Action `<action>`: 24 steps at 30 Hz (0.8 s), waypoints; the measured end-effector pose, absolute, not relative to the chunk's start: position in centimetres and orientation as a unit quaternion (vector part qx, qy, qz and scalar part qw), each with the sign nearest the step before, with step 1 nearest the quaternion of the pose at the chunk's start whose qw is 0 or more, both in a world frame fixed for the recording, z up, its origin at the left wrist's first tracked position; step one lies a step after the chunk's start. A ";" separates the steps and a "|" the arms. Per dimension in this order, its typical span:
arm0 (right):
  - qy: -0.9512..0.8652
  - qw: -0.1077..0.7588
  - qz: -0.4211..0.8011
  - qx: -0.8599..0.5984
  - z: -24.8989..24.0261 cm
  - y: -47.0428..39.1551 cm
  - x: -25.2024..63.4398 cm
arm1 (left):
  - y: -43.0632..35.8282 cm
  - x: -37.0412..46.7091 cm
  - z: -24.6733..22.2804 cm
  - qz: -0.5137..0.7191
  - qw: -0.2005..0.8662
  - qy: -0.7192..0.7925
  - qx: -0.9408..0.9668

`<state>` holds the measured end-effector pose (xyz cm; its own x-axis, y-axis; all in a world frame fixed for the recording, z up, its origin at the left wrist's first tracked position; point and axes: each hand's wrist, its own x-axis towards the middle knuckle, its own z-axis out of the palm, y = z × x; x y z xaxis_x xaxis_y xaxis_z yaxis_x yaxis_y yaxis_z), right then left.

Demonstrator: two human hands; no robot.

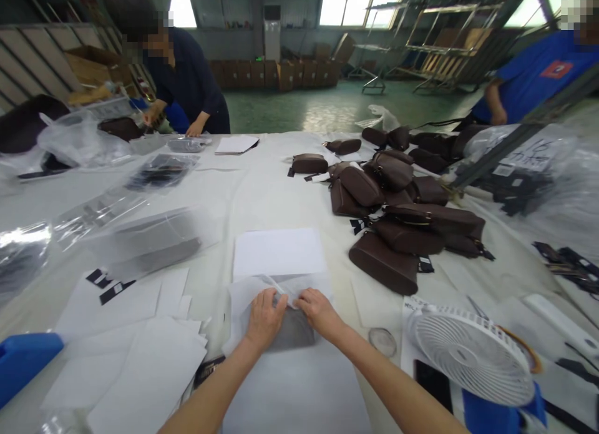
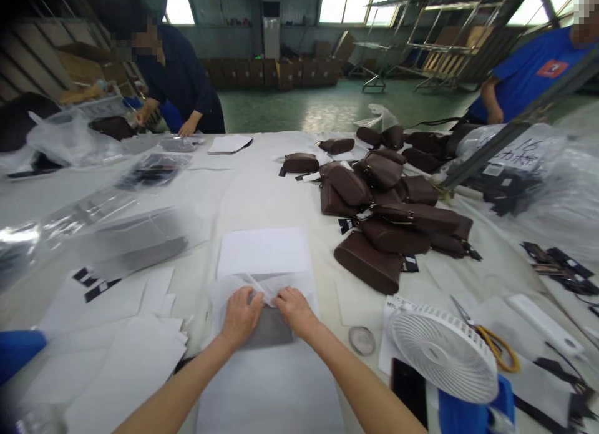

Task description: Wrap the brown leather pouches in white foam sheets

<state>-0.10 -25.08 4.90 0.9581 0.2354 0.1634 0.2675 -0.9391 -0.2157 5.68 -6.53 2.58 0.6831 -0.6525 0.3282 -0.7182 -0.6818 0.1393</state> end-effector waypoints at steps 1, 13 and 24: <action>-0.123 0.128 -0.069 -0.982 5.1 -25.1 0.1 | -6.3 5.8 2.5 0.133 0.124 -0.405 0.896; -0.151 0.098 -0.032 -0.983 9.6 -26.4 3.8 | -6.0 5.9 2.7 0.071 0.073 -0.440 0.892; -0.218 0.060 -0.199 -0.954 1.0 -25.3 -1.0 | -4.4 5.0 3.4 0.106 0.145 -0.454 0.872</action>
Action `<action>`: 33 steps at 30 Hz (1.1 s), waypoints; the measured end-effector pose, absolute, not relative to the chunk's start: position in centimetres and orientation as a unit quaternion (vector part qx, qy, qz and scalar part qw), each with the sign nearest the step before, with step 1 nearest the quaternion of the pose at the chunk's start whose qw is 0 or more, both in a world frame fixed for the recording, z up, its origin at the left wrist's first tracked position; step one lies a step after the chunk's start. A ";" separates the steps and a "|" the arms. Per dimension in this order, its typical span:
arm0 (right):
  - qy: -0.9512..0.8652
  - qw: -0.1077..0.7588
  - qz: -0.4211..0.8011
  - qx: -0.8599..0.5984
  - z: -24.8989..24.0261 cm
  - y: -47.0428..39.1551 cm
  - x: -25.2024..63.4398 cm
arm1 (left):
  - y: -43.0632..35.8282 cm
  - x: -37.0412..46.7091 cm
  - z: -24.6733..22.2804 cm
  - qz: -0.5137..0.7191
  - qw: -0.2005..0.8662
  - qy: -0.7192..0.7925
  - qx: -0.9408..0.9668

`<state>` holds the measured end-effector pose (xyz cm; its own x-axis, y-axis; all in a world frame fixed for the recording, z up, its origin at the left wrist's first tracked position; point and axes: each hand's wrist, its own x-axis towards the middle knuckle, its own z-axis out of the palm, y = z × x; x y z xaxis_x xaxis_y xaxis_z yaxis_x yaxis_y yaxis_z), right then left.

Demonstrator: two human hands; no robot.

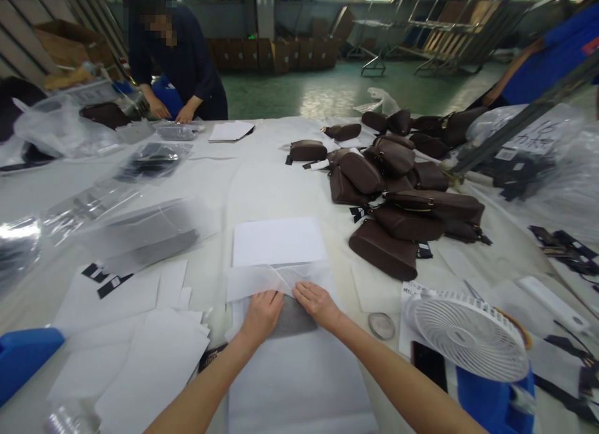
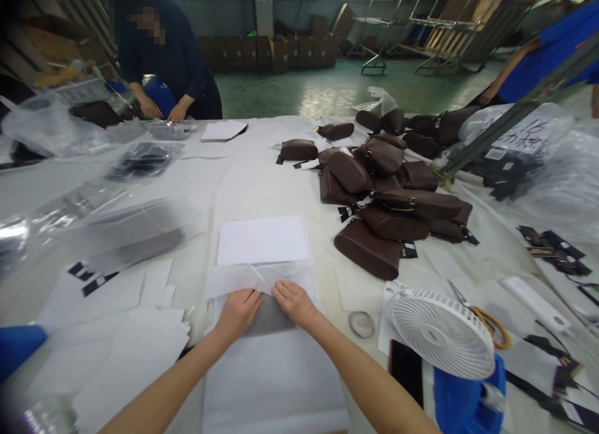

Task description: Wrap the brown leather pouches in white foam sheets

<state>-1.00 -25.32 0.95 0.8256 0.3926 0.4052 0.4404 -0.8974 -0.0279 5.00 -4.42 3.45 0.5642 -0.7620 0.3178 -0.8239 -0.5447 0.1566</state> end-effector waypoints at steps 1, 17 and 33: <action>-0.221 0.060 -0.202 -0.952 0.7 -25.4 -1.0 | -3.8 4.7 3.9 0.144 0.150 -0.459 0.864; -0.285 0.010 -0.165 -0.944 1.3 -27.0 -1.9 | 0.4 8.4 1.8 0.178 0.036 -0.580 0.794; -0.238 0.033 -0.152 -0.959 -1.4 -26.8 -2.2 | 3.1 13.1 4.5 0.071 -0.052 -0.554 0.828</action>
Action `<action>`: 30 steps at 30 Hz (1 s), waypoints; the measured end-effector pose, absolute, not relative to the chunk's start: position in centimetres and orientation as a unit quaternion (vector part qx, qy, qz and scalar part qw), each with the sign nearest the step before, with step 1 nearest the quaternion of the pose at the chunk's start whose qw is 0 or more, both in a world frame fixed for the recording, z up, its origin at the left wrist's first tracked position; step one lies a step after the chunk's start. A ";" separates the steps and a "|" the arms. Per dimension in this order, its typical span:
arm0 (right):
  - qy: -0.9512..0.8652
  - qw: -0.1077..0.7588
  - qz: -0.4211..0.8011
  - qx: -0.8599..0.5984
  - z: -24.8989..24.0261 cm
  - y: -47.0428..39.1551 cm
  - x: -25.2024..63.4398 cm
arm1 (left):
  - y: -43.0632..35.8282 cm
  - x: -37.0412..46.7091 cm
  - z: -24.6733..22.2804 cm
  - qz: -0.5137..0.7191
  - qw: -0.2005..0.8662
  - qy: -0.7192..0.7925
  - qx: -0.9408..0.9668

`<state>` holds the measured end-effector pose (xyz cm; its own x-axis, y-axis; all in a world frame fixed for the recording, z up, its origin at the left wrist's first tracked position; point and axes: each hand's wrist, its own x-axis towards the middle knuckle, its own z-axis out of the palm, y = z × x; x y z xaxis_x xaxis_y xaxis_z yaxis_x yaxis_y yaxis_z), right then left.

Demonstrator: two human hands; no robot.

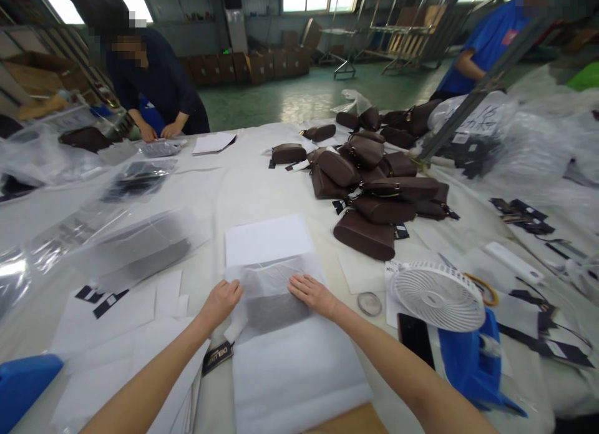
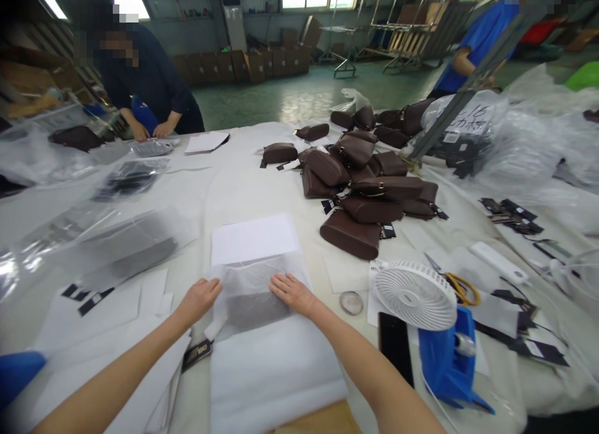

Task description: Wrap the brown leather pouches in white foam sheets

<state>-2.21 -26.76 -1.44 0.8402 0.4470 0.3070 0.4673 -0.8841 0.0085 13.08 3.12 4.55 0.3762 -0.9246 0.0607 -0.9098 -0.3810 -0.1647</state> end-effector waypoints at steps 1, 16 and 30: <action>-0.238 0.034 -0.153 -0.959 -1.5 -26.7 -2.2 | 3.9 12.8 4.7 -0.066 0.054 0.562 -0.823; -0.101 0.032 -0.099 -0.989 -3.0 -23.6 -9.2 | -2.6 4.2 1.0 -0.050 0.022 0.542 -0.839; 0.669 0.377 -0.215 -0.604 7.0 -36.7 -37.3 | -0.4 5.7 -1.7 -0.044 0.049 0.538 -0.841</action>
